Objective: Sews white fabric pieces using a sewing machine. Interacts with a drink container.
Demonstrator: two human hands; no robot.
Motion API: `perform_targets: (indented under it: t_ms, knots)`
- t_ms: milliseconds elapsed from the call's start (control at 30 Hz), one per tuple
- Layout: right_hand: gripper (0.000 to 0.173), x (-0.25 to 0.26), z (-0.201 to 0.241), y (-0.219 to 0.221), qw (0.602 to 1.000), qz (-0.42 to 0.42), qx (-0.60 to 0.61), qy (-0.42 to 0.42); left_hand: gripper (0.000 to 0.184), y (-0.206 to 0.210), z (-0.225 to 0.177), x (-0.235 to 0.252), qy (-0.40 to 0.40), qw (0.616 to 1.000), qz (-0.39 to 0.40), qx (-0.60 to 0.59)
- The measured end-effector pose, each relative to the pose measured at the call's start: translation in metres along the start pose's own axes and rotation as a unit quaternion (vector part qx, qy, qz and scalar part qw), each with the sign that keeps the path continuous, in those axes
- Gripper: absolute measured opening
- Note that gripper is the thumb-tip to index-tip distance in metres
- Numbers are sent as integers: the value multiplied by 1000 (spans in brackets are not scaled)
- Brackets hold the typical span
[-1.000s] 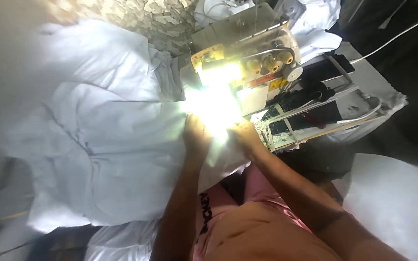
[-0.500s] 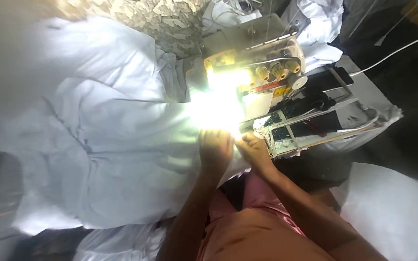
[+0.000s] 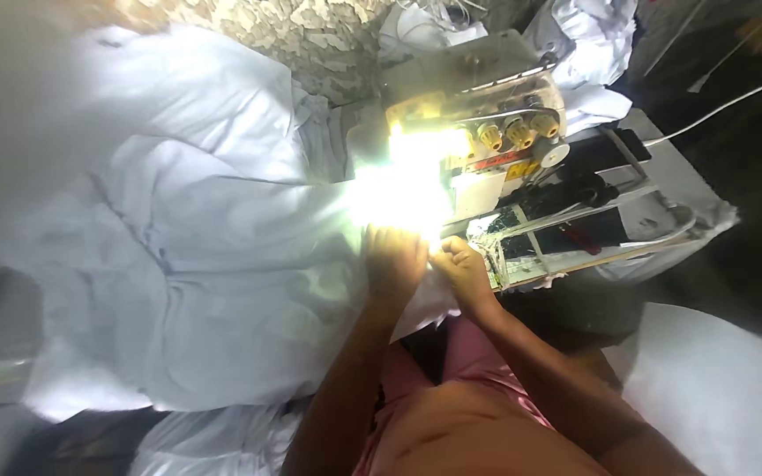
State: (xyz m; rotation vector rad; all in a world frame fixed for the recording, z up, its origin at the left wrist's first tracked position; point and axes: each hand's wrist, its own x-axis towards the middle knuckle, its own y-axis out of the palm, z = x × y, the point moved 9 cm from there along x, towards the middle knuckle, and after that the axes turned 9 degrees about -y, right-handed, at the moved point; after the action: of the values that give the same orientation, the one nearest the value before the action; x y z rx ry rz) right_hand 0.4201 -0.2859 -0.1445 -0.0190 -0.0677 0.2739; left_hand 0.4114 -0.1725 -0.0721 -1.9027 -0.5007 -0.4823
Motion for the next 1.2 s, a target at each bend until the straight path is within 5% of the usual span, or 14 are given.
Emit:
perform_targets:
  t_ms: [333, 433, 733, 900, 1067, 1200]
  knots:
    - [11, 6, -2, -3, 1000, 19, -14, -6, 23, 8, 13, 18, -9, 997, 60, -54]
    - [6, 2, -3, 1, 999, 33, 7, -30, 21, 4, 8, -7, 26, 999, -18, -35]
    - [14, -73, -51, -18, 993, 115, -12, 14, 16, -6, -13, -130, 26, 985, 85, -146]
    - [17, -100, -89, -36, 989, 135, -46, 45, 14, -15, -19, -147, 30, 981, 91, -171]
    - [30, -112, -102, -79, 982, 81, -168, -11, 15, -14, -31, -136, 38, 976, 110, -185]
    - [28, -121, -96, -130, 983, -11, -181, 32, 19, -2, -69, -121, 100, 965, 149, -193]
